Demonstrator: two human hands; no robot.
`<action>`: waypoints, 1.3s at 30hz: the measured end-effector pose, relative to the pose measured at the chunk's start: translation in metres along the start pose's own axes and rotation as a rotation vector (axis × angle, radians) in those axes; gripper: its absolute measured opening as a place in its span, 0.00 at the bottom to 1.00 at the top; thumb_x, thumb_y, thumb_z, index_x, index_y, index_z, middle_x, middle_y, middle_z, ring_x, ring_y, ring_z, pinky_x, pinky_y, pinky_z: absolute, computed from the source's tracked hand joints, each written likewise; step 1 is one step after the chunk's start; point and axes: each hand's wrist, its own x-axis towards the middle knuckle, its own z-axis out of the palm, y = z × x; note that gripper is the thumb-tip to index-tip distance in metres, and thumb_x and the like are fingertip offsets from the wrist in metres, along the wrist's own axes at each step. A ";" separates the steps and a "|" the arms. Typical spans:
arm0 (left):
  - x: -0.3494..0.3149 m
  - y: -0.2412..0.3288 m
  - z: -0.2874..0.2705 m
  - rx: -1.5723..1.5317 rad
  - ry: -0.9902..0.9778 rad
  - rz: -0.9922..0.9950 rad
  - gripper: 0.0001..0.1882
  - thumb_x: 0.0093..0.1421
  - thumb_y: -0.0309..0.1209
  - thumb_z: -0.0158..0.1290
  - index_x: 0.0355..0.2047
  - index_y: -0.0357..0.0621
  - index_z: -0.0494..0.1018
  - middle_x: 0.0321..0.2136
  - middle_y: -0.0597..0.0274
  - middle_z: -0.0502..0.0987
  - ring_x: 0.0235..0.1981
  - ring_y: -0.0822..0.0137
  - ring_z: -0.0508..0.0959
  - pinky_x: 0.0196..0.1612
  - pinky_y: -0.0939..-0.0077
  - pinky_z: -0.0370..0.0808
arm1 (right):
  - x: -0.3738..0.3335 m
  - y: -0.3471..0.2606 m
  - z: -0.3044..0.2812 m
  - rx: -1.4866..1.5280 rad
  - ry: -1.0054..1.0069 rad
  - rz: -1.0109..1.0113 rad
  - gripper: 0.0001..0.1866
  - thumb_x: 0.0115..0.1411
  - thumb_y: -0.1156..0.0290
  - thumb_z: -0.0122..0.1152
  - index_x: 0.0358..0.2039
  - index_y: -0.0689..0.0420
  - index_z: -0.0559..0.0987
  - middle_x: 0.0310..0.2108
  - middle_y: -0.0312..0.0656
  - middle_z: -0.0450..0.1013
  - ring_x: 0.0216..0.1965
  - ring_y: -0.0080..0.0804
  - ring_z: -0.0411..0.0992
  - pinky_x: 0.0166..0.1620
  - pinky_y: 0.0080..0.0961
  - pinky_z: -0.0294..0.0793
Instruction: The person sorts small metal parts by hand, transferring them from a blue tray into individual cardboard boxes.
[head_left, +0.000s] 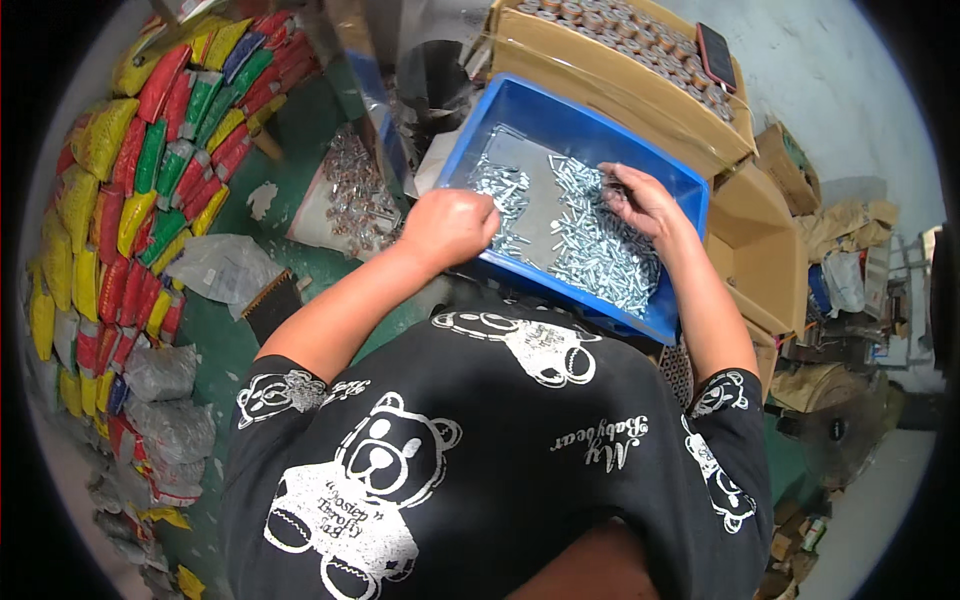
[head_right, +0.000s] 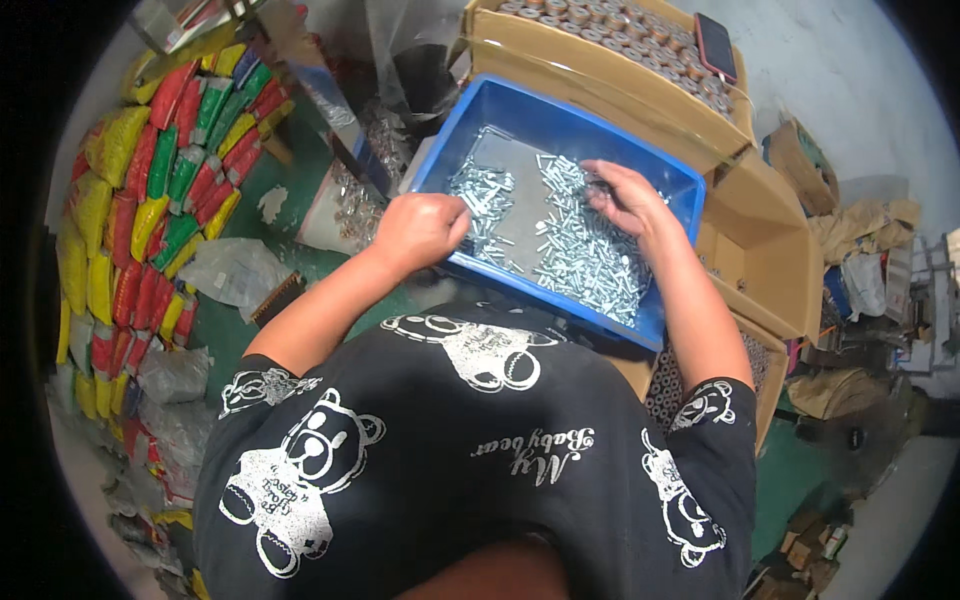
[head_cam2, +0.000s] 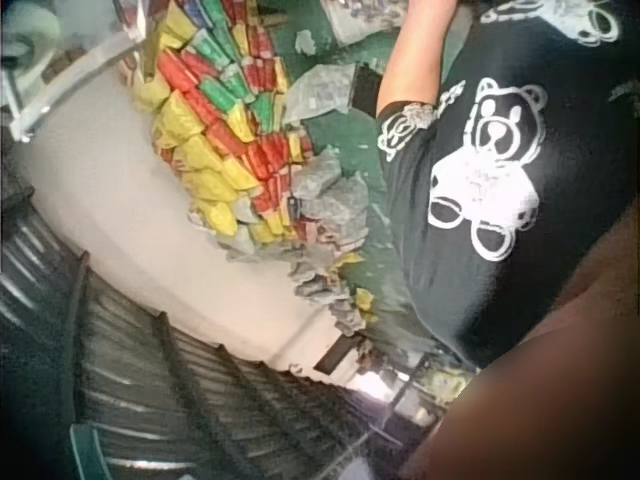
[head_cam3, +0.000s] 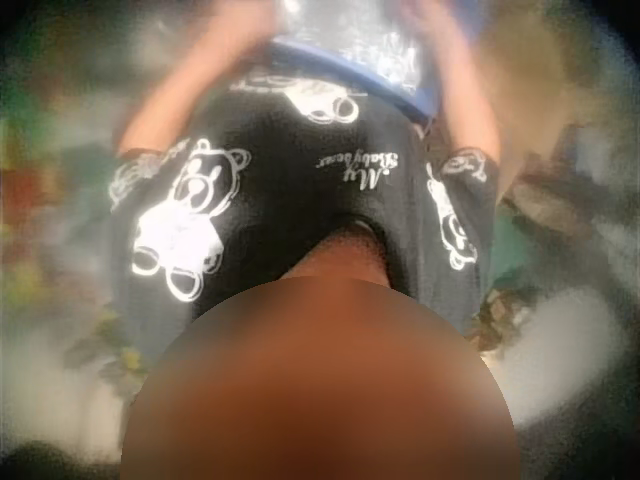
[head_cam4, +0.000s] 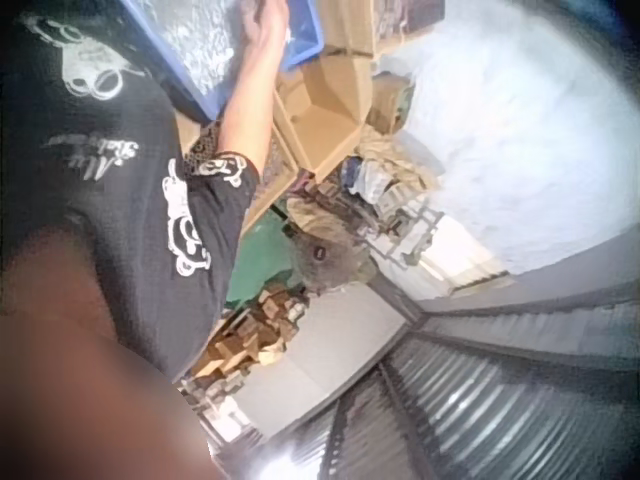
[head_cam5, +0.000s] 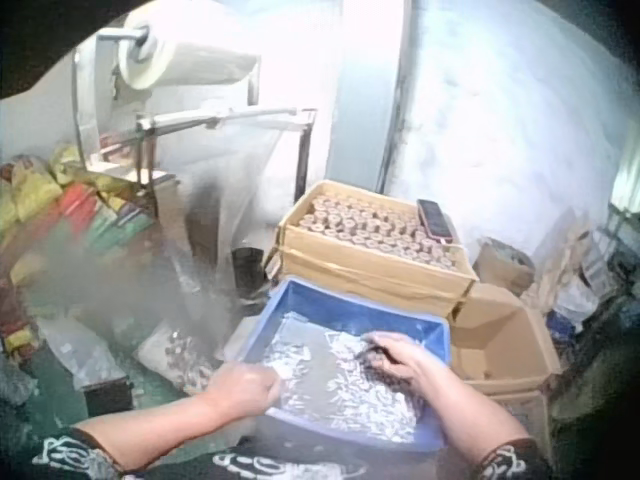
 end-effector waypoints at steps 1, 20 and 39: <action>0.000 -0.001 0.001 -0.023 0.016 0.016 0.14 0.56 0.36 0.51 0.18 0.44 0.75 0.19 0.50 0.77 0.22 0.47 0.79 0.29 0.52 0.76 | 0.012 -0.002 0.013 -0.170 -0.118 -0.012 0.15 0.69 0.69 0.51 0.51 0.65 0.73 0.29 0.37 0.68 0.25 0.21 0.64 0.21 0.14 0.62; -0.007 -0.018 0.005 -0.373 -0.035 0.106 0.11 0.52 0.33 0.52 0.19 0.40 0.76 0.18 0.50 0.78 0.23 0.50 0.81 0.29 0.55 0.78 | 0.029 -0.001 0.162 -0.864 -0.033 -0.232 0.07 0.66 0.69 0.56 0.39 0.58 0.75 0.18 0.27 0.64 0.14 0.14 0.61 0.16 0.14 0.54; 0.000 0.009 -0.014 -0.044 -0.199 -0.096 0.13 0.60 0.36 0.50 0.24 0.42 0.75 0.22 0.47 0.76 0.26 0.43 0.77 0.30 0.52 0.72 | -0.092 0.023 -0.025 -0.482 0.440 -0.674 0.14 0.66 0.76 0.50 0.49 0.68 0.76 0.39 0.46 0.78 0.41 0.30 0.78 0.47 0.25 0.79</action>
